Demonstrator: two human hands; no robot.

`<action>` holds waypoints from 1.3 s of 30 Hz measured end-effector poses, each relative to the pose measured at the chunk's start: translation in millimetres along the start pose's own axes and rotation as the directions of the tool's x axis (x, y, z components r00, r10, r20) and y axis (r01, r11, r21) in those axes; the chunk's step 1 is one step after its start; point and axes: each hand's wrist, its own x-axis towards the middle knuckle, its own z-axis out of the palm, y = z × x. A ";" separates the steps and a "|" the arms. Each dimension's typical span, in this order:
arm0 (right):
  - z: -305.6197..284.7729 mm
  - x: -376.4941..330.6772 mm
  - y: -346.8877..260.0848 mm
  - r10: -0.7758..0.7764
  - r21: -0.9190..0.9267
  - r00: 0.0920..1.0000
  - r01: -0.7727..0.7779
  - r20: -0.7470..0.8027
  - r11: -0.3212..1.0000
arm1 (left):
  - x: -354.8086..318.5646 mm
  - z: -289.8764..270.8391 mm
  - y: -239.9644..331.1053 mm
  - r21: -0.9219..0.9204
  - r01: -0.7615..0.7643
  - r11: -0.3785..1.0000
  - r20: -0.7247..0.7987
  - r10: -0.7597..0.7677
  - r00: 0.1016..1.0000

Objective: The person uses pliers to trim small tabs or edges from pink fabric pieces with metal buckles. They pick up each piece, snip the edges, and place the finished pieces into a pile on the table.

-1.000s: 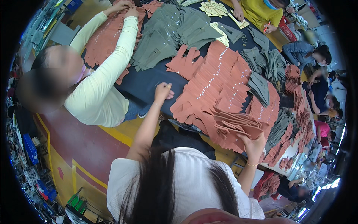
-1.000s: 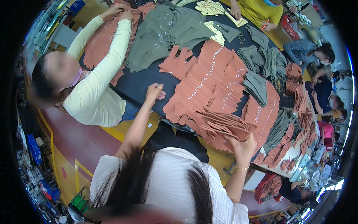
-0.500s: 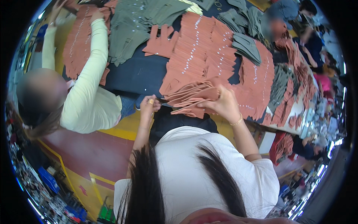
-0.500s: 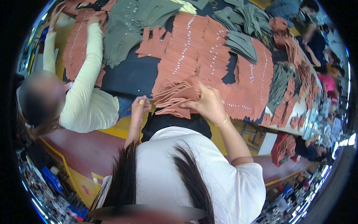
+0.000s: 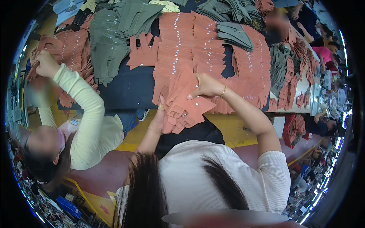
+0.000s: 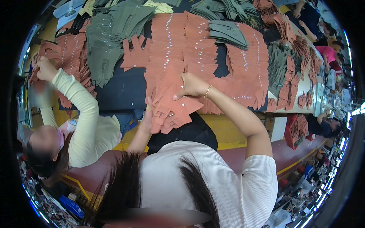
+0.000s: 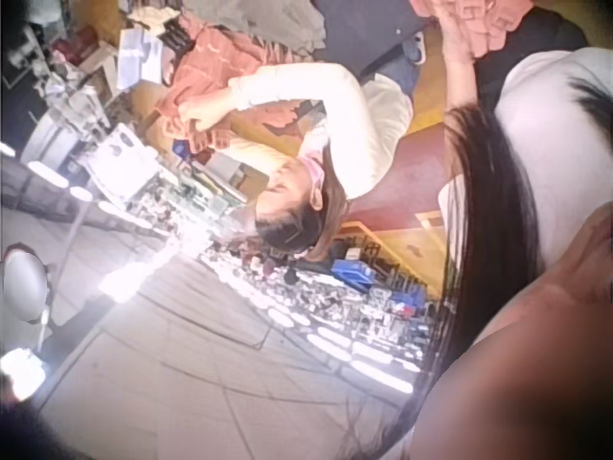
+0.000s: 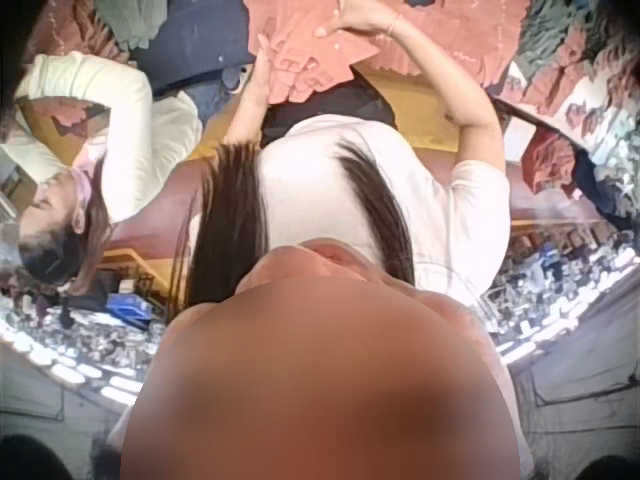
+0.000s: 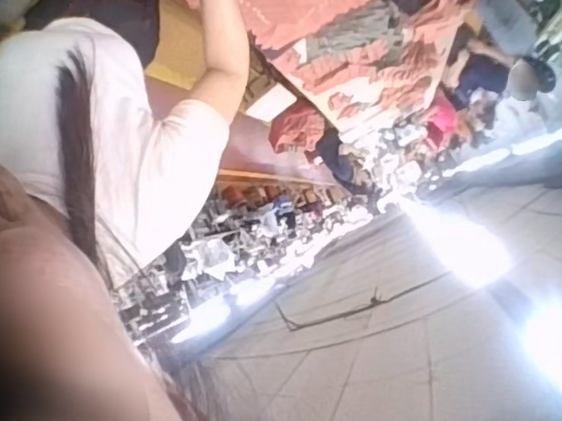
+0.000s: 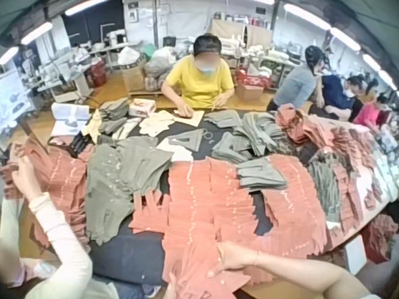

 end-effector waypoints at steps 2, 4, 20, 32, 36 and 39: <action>-13.0 13.3 11.7 -0.023 -0.217 1.000 0.025 0.015 0.976 | 18.7 6.0 -16.9 -0.010 -0.068 0.998 -0.087 0.067 0.994; -31.0 31.4 18.3 -0.039 -0.313 0.998 0.053 0.051 0.948 | 40.5 12.6 -21.9 0.017 -0.075 0.997 -0.237 0.077 0.968; -133.5 180.1 50.4 -0.052 -0.626 0.994 0.099 0.094 0.774 | 146.5 38.3 -12.9 0.070 -0.339 0.938 -0.365 0.340 0.867; -102.4 128.2 30.2 -0.390 -0.727 0.852 0.016 -0.349 0.686 | 57.6 34.0 -46.8 0.629 -0.092 0.772 -0.458 0.464 0.758; -65.5 57.2 40.1 -0.528 -0.590 0.667 0.161 -0.525 0.791 | 34.6 20.9 -55.7 0.685 0.001 0.728 -0.416 0.391 0.821; -22.7 -6.0 62.3 -0.475 -0.528 0.682 0.152 -0.556 0.836 | 17.0 12.4 -64.5 0.791 0.029 0.611 -0.324 0.378 0.867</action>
